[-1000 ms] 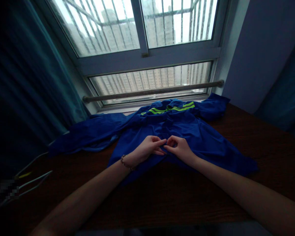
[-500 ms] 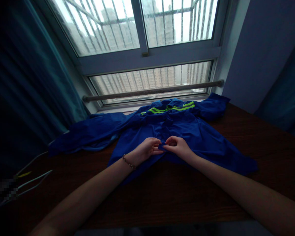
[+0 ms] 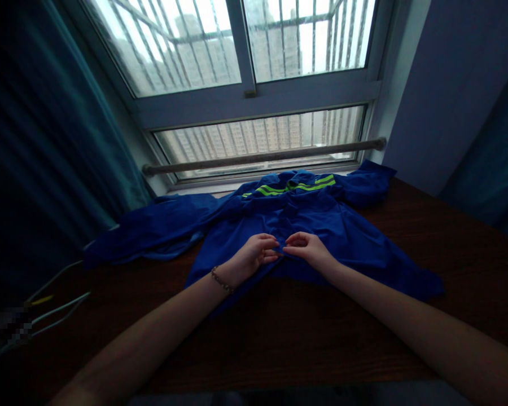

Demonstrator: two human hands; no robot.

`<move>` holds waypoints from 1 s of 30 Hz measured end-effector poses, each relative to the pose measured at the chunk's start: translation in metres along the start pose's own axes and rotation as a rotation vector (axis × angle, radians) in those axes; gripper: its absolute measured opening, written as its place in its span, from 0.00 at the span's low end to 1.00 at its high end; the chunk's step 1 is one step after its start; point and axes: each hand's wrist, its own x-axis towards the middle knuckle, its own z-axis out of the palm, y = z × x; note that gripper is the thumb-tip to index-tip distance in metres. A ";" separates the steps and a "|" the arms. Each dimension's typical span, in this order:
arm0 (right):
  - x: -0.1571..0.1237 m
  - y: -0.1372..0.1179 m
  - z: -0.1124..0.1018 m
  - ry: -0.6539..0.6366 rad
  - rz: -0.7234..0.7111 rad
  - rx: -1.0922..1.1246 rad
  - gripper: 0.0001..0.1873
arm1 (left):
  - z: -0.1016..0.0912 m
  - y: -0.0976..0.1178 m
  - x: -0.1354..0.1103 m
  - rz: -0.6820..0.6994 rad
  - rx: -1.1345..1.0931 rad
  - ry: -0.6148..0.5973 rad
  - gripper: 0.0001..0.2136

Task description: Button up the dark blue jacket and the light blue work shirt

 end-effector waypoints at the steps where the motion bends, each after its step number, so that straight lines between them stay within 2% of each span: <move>1: 0.000 0.000 0.000 -0.003 0.002 0.006 0.20 | 0.000 -0.001 0.000 0.007 0.010 -0.001 0.11; 7: -0.003 -0.004 0.000 -0.001 0.020 0.019 0.19 | 0.000 -0.002 0.000 0.075 0.093 0.016 0.15; 11: -0.007 -0.007 0.000 0.008 0.079 0.048 0.19 | 0.003 -0.001 -0.002 0.148 0.110 -0.028 0.15; 16: -0.007 -0.004 -0.001 -0.041 0.109 0.140 0.16 | 0.005 -0.001 -0.003 0.206 0.140 -0.064 0.15; 30: -0.007 -0.008 0.000 0.006 0.126 0.090 0.17 | 0.006 0.000 -0.004 0.239 0.196 -0.084 0.15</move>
